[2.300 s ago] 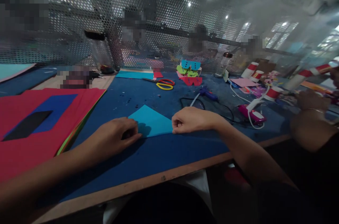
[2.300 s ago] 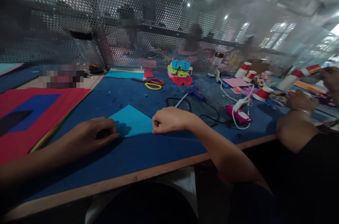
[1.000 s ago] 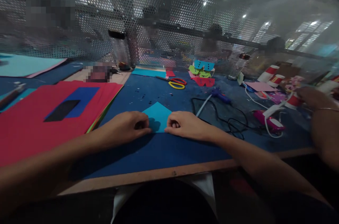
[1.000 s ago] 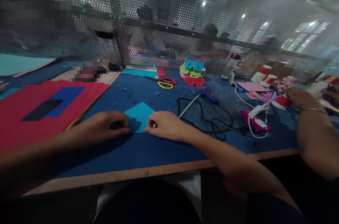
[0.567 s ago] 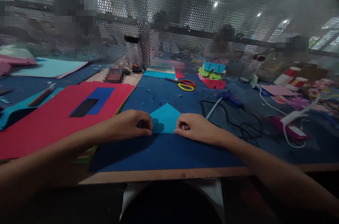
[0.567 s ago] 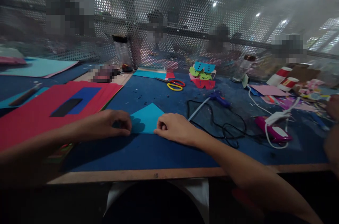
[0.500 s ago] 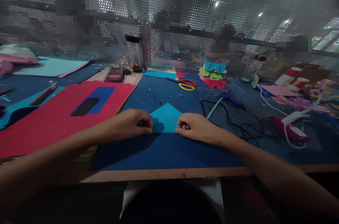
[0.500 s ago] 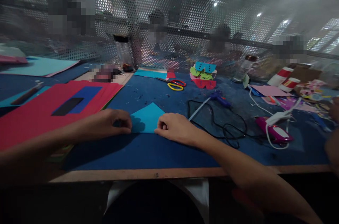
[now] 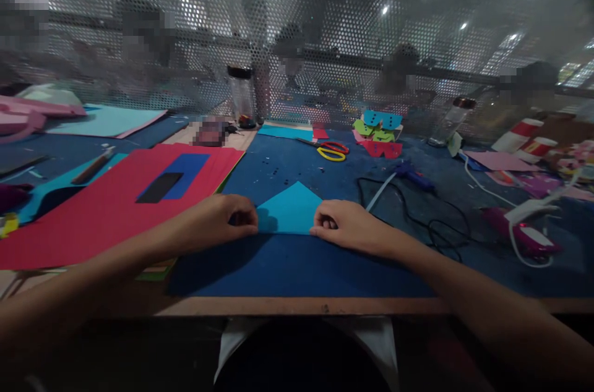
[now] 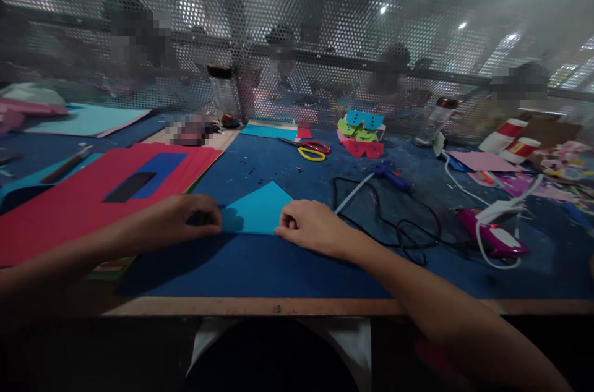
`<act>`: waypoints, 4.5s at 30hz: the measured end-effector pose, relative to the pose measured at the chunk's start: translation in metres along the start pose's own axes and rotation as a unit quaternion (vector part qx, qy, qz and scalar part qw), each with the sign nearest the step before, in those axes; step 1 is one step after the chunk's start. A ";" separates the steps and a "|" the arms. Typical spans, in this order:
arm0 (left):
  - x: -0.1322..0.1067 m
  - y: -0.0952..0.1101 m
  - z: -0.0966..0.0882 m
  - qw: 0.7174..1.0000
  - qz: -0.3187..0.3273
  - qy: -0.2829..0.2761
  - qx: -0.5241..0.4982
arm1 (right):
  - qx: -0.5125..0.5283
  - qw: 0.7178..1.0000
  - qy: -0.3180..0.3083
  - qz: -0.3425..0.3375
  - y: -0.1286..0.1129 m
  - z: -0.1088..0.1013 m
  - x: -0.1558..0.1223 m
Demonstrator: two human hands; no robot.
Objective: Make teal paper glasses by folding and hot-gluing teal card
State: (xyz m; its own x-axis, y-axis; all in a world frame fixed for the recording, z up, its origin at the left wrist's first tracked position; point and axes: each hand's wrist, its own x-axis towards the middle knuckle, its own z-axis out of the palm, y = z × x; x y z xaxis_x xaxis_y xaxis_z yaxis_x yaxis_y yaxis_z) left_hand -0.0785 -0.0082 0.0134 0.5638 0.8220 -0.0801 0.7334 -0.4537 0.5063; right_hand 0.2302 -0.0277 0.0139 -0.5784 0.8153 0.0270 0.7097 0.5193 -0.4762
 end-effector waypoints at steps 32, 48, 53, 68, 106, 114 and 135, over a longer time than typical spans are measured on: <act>-0.017 -0.019 -0.013 0.999 -0.039 -0.002 -0.002 | 0.001 1.000 -0.003 0.000 0.002 0.001 -0.001; -0.024 -0.022 -0.025 0.997 -0.063 -0.032 0.017 | 0.000 1.000 -0.003 0.004 0.003 0.002 -0.001; -0.026 -0.026 -0.028 0.997 -0.062 -0.040 0.015 | 0.002 1.000 -0.005 0.002 0.003 0.002 -0.001; -0.033 -0.022 -0.035 0.995 -0.065 -0.045 0.054 | 0.001 1.000 -0.006 0.003 0.001 0.000 0.000; 0.021 0.031 0.025 0.999 0.009 0.041 0.004 | -0.021 1.000 0.003 0.001 -0.007 -0.002 0.000; 0.019 0.033 0.032 0.994 0.037 0.092 0.035 | -0.034 0.999 0.024 -0.005 -0.003 0.008 -0.002; 0.015 0.023 0.048 0.990 0.075 0.097 0.064 | -0.028 0.999 0.030 0.003 -0.004 0.016 -0.006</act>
State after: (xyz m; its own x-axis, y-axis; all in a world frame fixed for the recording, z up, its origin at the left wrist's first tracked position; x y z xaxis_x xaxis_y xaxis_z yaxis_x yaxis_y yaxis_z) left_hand -0.0349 -0.0224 -0.0180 0.5956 0.7869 0.1612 0.6958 -0.6057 0.3861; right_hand 0.2243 -0.0388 0.0019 -0.5509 0.8309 0.0780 0.7350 0.5273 -0.4262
